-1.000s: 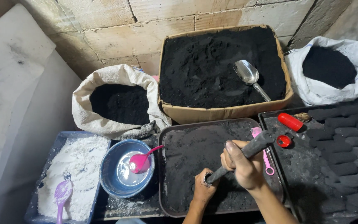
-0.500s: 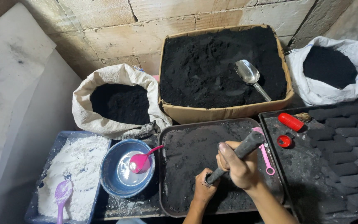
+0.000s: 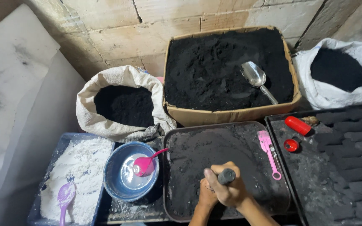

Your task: The person packs a dark powder into a cylindrical mold on a tray, then uses a hammer to strike the mold repeatedly to compress the powder. The finished briquettes are visible on a tray to the right.

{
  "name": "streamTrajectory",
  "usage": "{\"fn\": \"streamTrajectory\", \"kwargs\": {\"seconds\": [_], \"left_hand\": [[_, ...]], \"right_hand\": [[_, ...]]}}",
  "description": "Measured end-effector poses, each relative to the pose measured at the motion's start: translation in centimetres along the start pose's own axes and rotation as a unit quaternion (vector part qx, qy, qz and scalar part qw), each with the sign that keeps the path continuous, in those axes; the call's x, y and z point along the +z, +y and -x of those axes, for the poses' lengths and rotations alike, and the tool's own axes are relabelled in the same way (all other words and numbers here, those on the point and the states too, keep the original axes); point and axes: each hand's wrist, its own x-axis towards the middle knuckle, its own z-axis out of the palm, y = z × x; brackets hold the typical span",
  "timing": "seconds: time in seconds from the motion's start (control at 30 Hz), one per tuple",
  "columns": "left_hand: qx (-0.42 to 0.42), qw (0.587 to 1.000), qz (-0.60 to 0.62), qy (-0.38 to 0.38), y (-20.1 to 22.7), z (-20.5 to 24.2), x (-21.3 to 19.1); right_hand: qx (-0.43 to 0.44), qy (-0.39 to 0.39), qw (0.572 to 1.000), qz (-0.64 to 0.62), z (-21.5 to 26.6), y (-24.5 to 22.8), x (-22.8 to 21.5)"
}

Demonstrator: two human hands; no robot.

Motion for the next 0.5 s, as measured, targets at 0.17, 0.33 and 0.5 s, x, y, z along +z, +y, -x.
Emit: {"fn": "streamTrajectory", "kwargs": {"seconds": [0.17,0.33,0.5], "left_hand": [[-0.05,0.998,-0.03,-0.016,0.9,0.2,0.0],[0.011,1.0,0.022,-0.009,3.6,-0.6,-0.4],[0.146,0.989,-0.003,-0.024,1.9,-1.4,0.2]], "right_hand": [[0.049,0.028,0.997,0.045,0.3,1.1,-0.8],[0.037,0.033,0.999,0.012,0.1,0.3,-1.2],[0.017,0.019,0.997,0.075,0.5,0.7,-1.1]]}}
